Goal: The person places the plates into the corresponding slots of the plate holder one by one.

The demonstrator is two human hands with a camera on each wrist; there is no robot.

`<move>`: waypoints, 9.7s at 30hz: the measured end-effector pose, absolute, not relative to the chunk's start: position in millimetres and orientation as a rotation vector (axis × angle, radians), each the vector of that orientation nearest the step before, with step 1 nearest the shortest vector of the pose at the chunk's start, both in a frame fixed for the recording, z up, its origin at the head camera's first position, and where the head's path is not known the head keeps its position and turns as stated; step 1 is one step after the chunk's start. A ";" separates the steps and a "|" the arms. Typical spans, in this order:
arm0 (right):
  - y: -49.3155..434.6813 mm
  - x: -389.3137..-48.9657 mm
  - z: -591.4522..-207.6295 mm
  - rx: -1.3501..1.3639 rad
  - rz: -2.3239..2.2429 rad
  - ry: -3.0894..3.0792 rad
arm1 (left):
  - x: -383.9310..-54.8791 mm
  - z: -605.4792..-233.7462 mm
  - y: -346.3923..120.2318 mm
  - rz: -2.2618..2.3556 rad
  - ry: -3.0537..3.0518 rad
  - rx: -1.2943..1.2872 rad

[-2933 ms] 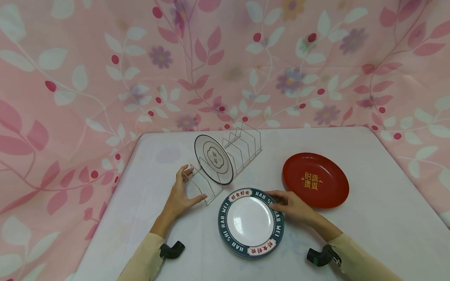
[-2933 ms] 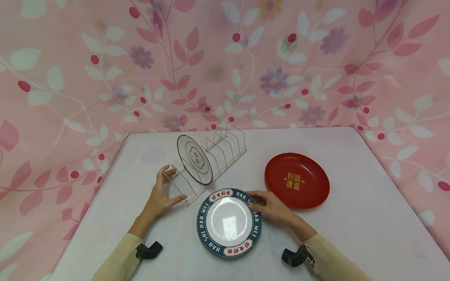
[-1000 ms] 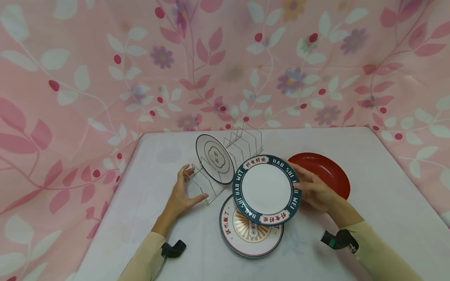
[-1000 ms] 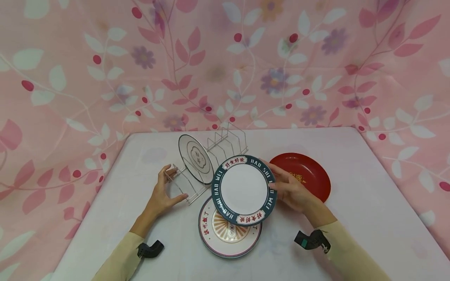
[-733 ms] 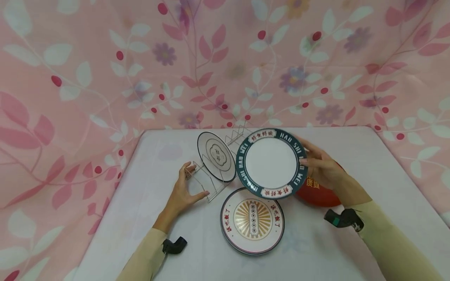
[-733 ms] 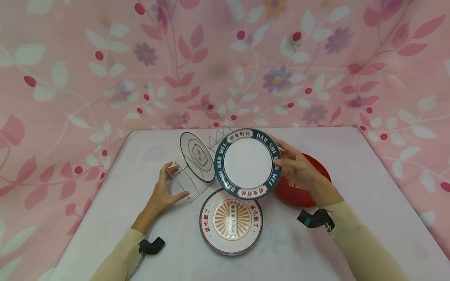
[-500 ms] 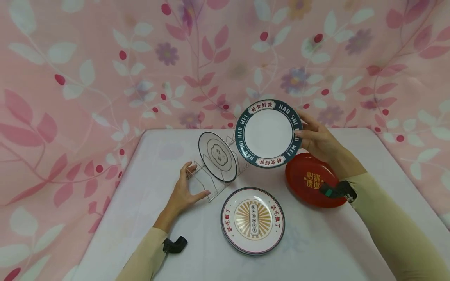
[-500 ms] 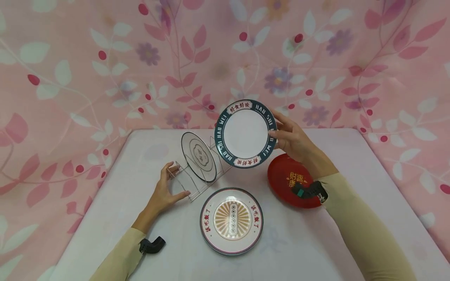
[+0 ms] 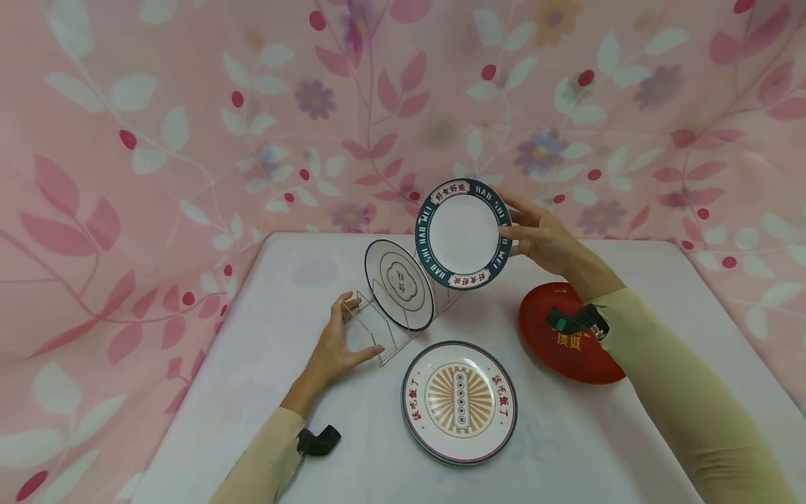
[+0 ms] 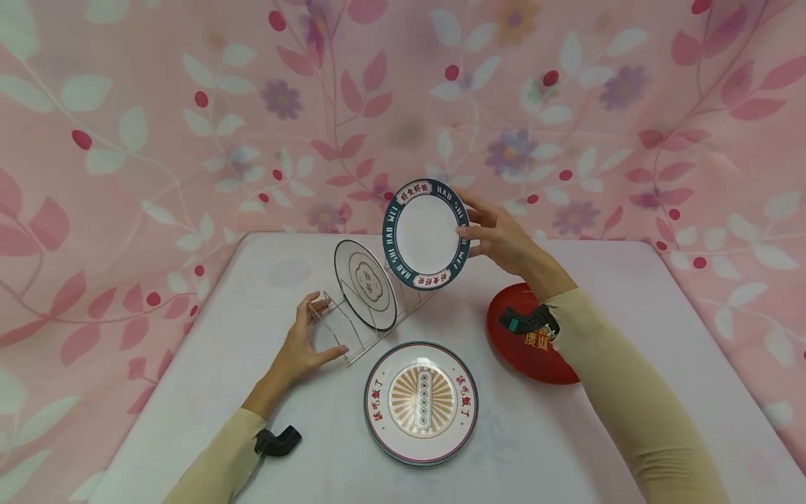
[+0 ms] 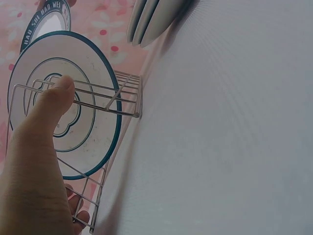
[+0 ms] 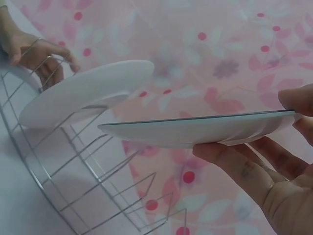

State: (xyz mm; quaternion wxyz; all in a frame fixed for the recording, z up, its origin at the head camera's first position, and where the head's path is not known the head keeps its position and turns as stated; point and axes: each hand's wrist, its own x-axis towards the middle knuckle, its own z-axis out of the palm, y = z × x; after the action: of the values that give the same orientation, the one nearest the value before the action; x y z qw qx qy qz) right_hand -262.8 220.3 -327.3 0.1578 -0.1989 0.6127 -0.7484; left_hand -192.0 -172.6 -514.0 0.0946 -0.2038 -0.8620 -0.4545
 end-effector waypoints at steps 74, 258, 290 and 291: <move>150.0 -253.2 -402.0 -0.524 -1.827 2.039 | -192.9 -516.2 -172.0 -1.333 -2.575 -0.574; 293.0 -198.8 -350.0 -0.676 -2.294 1.439 | -192.3 -515.6 -175.6 -1.360 -2.586 -0.585; 245.5 -275.2 -330.4 -0.462 -2.091 1.921 | -191.8 -515.1 -174.1 -1.380 -2.585 -0.566; 243.3 -276.3 -331.4 -0.444 -2.081 1.934 | -191.5 -515.5 -174.0 -1.378 -2.588 -0.568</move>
State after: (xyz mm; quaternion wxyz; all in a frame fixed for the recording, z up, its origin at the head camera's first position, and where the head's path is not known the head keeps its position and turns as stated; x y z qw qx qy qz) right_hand -276.3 243.3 -331.4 0.1327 -0.1529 0.6666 -0.7174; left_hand -191.5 -174.0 -515.5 0.0774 -0.1898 -0.8639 -0.4601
